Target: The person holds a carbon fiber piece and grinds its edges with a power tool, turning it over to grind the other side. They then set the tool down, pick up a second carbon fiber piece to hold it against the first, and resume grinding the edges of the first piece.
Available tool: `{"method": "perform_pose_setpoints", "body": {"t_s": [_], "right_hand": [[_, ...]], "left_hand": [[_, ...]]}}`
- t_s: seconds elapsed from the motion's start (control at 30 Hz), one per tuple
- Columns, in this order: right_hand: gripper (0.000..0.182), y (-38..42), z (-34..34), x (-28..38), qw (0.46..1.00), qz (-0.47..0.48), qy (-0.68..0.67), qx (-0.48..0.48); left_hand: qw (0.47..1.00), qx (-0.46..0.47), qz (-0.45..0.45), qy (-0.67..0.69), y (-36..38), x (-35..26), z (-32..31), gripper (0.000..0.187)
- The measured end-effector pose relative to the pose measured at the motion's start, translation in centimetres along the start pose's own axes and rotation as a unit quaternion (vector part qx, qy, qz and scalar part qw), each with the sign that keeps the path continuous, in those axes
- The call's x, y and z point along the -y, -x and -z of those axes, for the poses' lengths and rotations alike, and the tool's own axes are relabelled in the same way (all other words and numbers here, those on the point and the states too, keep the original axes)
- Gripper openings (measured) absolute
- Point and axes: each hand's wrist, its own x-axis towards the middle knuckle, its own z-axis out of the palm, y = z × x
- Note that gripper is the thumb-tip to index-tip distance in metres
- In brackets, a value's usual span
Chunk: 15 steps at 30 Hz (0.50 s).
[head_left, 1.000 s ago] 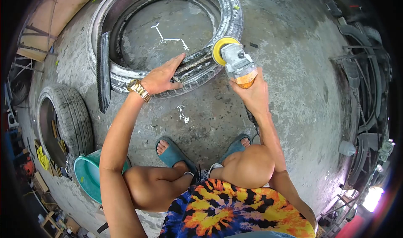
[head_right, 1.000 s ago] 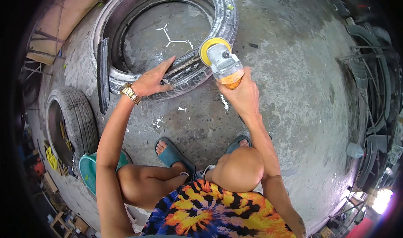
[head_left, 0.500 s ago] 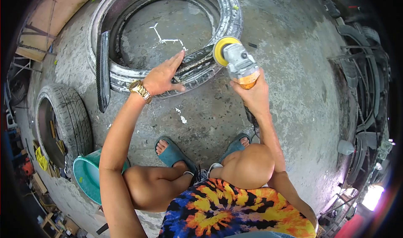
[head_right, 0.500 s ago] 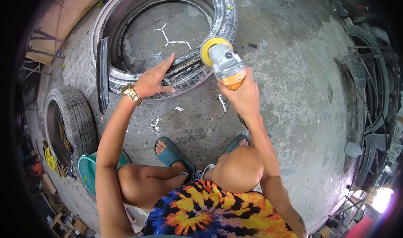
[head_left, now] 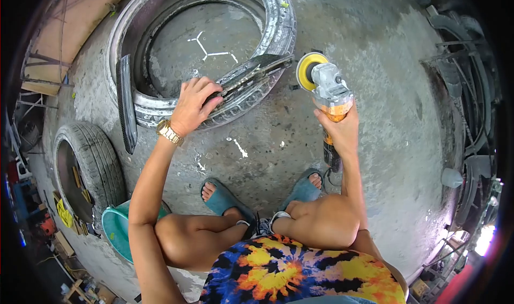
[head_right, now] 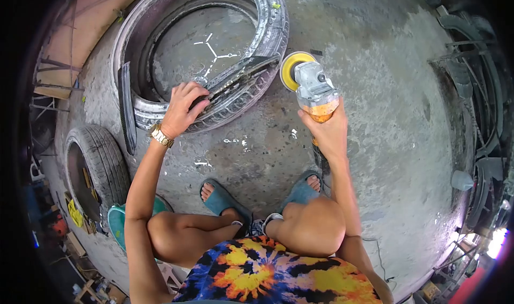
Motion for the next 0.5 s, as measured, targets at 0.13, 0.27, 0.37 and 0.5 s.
{"method": "perform_pose_setpoints", "body": {"t_s": [0.13, 0.27, 0.37, 0.5], "right_hand": [[0.057, 0.2, 0.8, 0.0, 1.000, -0.009, 0.003, -0.003], [0.057, 0.1, 1.4, -1.2, 1.000, -0.014, -0.023, -0.004], [0.057, 0.1, 1.9, -1.2, 1.000, -0.011, -0.012, -0.006], [0.057, 0.2, 2.3, -1.4, 0.999, -0.004, -0.042, 0.003]], "left_hand": [[0.989, 0.069, -0.041, -0.124, -1.5, -2.8, 2.9, 0.033], [0.995, 0.081, 0.054, 0.017, -3.3, -1.8, 2.0, 0.034], [0.994, 0.005, 0.082, 0.077, -5.3, -2.7, -0.3, 0.040], [0.997, 0.009, 0.067, 0.049, -7.8, -3.5, -2.0, 0.040]]}}
